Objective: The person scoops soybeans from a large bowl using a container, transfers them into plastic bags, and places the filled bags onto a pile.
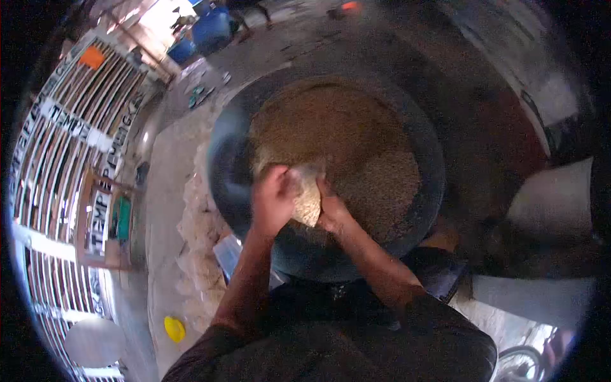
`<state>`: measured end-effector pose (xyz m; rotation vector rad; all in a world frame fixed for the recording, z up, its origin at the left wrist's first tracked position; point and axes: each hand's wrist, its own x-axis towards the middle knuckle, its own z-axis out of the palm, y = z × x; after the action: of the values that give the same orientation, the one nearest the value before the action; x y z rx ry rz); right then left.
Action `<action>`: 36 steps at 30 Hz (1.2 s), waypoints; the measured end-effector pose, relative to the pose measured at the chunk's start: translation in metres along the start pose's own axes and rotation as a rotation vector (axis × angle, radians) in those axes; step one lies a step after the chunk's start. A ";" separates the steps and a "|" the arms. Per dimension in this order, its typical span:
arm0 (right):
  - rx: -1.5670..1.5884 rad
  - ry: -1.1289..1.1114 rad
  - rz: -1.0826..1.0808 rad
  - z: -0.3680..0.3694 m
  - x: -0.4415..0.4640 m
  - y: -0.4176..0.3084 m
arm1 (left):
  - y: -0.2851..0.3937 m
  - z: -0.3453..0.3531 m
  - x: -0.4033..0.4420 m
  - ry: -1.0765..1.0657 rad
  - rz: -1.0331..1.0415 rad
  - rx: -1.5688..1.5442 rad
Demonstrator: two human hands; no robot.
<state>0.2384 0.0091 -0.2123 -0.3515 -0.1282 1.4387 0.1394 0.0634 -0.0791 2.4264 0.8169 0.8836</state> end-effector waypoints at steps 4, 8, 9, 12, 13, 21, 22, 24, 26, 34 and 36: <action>-0.066 0.038 0.027 0.005 0.005 0.024 | -0.052 -0.013 -0.026 0.072 0.002 -0.358; -0.325 -0.011 0.116 0.072 0.006 0.043 | -0.095 -0.039 -0.069 -0.066 -0.055 -0.136; -0.318 -0.085 0.133 0.089 0.012 0.052 | -0.108 -0.050 -0.083 -0.085 -0.132 -0.183; -0.173 -0.248 0.168 0.140 0.037 0.093 | -0.123 -0.103 -0.135 0.474 -0.086 -0.533; -0.270 -0.255 0.209 0.136 0.046 0.109 | -0.099 -0.139 -0.140 0.627 -0.278 -0.909; -1.760 -0.252 0.636 -0.045 0.005 0.114 | -0.238 -0.163 -0.381 0.529 -1.245 0.332; -1.850 -0.251 0.671 -0.065 -0.009 0.089 | -0.269 -0.158 -0.418 0.616 -1.410 0.339; -2.056 -0.251 0.738 -0.096 -0.037 0.034 | -0.326 -0.158 -0.473 0.667 -1.592 0.435; -2.251 -0.260 0.782 -0.118 -0.063 -0.027 | -0.388 -0.152 -0.535 0.609 -1.227 0.961; -2.805 -0.070 0.833 -0.068 -0.073 -0.132 | -0.256 -0.144 -0.296 0.617 -0.697 0.317; -2.759 0.027 0.633 -0.039 -0.037 -0.081 | -0.161 -0.123 -0.235 0.453 -0.401 0.337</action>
<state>0.3217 -0.0405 -0.2188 -2.6906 -2.1344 0.7369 -0.1523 0.0520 -0.1841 2.2158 1.6682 1.2245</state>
